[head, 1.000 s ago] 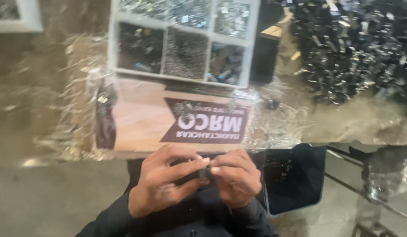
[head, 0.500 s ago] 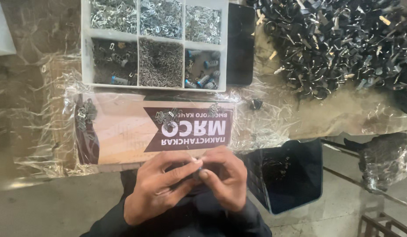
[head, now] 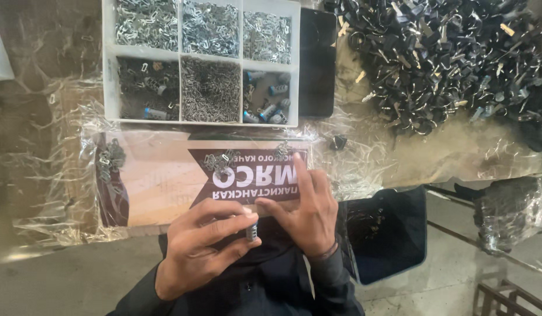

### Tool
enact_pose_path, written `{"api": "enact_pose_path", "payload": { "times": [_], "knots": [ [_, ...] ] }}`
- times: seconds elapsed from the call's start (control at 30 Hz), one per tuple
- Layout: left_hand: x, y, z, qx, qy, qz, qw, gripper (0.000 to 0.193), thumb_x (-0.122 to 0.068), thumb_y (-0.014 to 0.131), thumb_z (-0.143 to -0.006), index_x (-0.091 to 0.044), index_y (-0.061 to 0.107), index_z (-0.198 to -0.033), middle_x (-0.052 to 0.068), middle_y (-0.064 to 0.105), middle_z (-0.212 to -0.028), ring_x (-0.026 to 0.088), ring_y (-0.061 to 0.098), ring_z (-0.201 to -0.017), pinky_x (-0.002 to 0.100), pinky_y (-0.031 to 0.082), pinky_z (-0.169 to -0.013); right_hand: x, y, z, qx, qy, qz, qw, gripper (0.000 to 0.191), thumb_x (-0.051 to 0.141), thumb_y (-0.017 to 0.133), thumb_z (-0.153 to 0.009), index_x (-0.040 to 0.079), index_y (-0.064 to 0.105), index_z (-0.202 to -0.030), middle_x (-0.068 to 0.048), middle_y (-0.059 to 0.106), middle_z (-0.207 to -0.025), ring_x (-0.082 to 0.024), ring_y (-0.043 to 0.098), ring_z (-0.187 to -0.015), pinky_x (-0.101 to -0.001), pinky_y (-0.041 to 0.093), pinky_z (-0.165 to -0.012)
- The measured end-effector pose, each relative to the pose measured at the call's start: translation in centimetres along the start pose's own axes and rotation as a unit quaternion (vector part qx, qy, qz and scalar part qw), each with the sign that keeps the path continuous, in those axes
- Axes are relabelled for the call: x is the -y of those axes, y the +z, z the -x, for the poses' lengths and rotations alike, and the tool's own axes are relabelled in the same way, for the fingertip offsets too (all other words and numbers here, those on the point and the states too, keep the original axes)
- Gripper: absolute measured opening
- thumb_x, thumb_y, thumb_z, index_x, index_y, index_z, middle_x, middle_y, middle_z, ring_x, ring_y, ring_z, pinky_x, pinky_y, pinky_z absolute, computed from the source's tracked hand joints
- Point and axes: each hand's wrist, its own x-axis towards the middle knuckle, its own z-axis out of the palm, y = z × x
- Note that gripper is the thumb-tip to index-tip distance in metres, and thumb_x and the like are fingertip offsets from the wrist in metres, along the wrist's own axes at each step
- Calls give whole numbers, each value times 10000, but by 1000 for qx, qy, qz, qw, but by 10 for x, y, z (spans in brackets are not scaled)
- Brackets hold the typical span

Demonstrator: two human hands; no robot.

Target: The person sits at a workbench and assembles small metal fittings one at a time, picking parts from a compartment tray and pressing them together by hand, then setting completed pieces aside. Large piles of similar black metal parts cover the table around the tray.

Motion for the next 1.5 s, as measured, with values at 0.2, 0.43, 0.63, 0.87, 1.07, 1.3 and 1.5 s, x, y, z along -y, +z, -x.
{"api": "enact_pose_path", "payload": {
  "times": [0.2, 0.43, 0.63, 0.87, 1.07, 1.3, 1.5],
  "knots": [
    [1, 2, -2, 7, 15, -1, 1000, 435, -60, 906, -748, -122, 760, -1153, 47, 712, -1102, 158, 731, -855, 271, 597, -718, -27, 5, 15, 36, -21, 25, 999, 921, 556, 862, -688, 47, 570, -1398, -132, 558, -1058, -300, 631, -873, -414, 534, -692],
    [3, 5, -5, 23, 13, 12, 1000, 433, -82, 909, -740, -127, 759, -1143, 46, 720, -1085, 162, 745, -856, 271, 608, -712, -44, 14, 54, -66, -292, -14, 954, 367, 36, 812, -799, 66, 747, -1159, -71, 665, -1076, -250, 675, -961, -381, 599, -805],
    [3, 7, -6, 28, 49, -11, 998, 448, -120, 919, -728, -138, 756, -1145, 36, 730, -1076, 186, 733, -914, 293, 599, -735, -2, -1, 59, 18, 112, -471, 875, 263, -153, 683, -860, -3, 678, -1076, -143, 695, -953, -218, 693, -842, -300, 571, -738],
    [5, 3, 0, 5, 49, -11, 999, 450, -92, 905, -748, -129, 745, -1167, 47, 730, -1127, 217, 737, -995, 318, 608, -819, 17, 5, 49, -107, -16, -480, 871, 226, -135, 651, -923, 5, 657, -1101, -156, 711, -950, -183, 664, -751, -257, 562, -693],
    [2, 1, 8, -9, 31, -3, 999, 455, -89, 912, -754, -123, 744, -1176, 50, 721, -1120, 202, 737, -992, 312, 613, -823, 24, 5, 56, -20, 25, -505, 863, 216, -136, 661, -911, 20, 680, -1059, -153, 668, -1075, -207, 646, -962, -281, 536, -850],
    [3, 1, 6, -1, 16, -8, 1000, 467, -71, 919, -735, -132, 756, -1168, 55, 709, -1105, 169, 748, -900, 280, 613, -735, 24, 2, 47, 9, 29, -434, 901, 180, -108, 725, -863, 14, 715, -995, -92, 663, -1002, -159, 655, -903, -242, 511, -782],
    [7, 4, 5, 6, 21, -28, 999, 481, -70, 900, -715, -128, 751, -1168, 55, 714, -1099, 180, 746, -909, 280, 607, -733, 12, 5, 48, 60, 74, -523, 847, 167, -102, 736, -880, -3, 726, -1014, -110, 669, -1034, -168, 661, -934, -266, 521, -799]
  ]
}}
